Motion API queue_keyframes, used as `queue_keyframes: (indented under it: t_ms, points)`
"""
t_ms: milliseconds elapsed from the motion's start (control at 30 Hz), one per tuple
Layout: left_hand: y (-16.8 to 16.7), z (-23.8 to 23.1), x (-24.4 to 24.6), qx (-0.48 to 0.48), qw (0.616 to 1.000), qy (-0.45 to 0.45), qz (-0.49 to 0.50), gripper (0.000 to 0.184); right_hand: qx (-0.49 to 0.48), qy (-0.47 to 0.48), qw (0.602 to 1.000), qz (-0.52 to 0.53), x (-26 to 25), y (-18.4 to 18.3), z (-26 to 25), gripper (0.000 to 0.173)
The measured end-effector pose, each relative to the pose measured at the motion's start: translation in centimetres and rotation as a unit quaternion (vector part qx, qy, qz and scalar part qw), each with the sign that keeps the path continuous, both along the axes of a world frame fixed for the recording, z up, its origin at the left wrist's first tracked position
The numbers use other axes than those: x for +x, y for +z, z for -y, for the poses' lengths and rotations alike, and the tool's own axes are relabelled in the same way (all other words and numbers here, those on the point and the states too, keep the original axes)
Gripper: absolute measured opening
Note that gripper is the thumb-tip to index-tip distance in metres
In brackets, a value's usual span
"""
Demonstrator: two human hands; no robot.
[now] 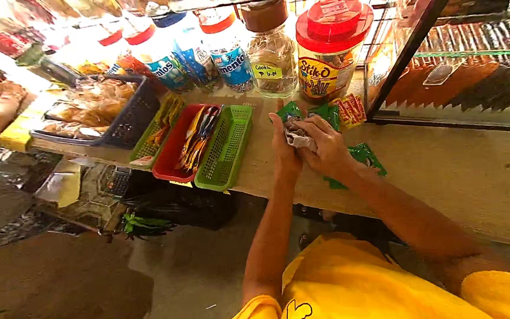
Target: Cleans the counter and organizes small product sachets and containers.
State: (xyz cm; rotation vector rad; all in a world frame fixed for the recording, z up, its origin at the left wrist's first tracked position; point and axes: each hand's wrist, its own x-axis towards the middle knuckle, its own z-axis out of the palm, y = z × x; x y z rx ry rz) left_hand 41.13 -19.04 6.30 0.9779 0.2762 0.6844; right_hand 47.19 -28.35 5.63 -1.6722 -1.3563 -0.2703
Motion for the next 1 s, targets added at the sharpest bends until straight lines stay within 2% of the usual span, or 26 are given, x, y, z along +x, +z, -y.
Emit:
queue_keyframes:
  t_ms: [100, 200, 300, 400, 500, 600, 700, 833, 900, 1000]
  points:
    - [-0.3, 2.4, -1.4, 0.104, 0.992, -0.015, -0.066, 0.070, -0.005, -0.025, 0.997, -0.077, 0.7, 1.1, 0.8, 0.038]
    - [-0.4, 4.4, -1.7, 0.124, 0.987, -0.009, -0.101, 0.068, 0.014, -0.067, 0.989, -0.129, 1.2, 1.9, 1.2, 0.040]
    - [-0.1, 2.4, -1.1, 0.139, 0.989, 0.015, -0.044, 0.072, 0.034, -0.020, 0.996, -0.075, -0.1, 1.0, 0.7, 0.040]
    - [1.3, 1.0, -1.0, 0.101, 0.994, 0.048, -0.001, 0.068, 0.030, 0.029, 0.998, -0.048, -0.8, 0.4, 0.1, 0.043]
    - [1.1, 2.3, -2.5, 0.193, 0.976, 0.012, -0.096, 0.076, 0.035, -0.001, 0.996, -0.083, 0.6, 1.6, 0.8, 0.040]
    - [0.4, 4.2, -2.8, 0.233, 0.953, -0.017, -0.191, 0.064, 0.079, -0.080, 0.979, -0.167, 3.1, 3.3, 2.1, 0.042]
    - [0.1, 4.9, -1.8, 0.232, 0.941, -0.046, -0.241, 0.047, 0.166, -0.110, 0.966, -0.164, 5.1, 4.3, 3.4, 0.041]
    - [-0.1, 6.4, -0.1, 0.359, 0.887, -0.100, -0.273, 0.026, 0.181, -0.129, 0.963, -0.155, 5.7, 4.8, 4.1, 0.039]
    - [-0.4, 6.8, 0.3, 0.430, 0.848, -0.106, -0.291, 0.029, 0.173, -0.125, 0.967, -0.136, 5.5, 4.7, 4.0, 0.039]
    - [-0.7, 5.2, 0.5, 0.523, 0.799, -0.055, -0.292, 0.034, 0.152, -0.138, 0.973, -0.102, 5.3, 4.5, 3.8, 0.041]
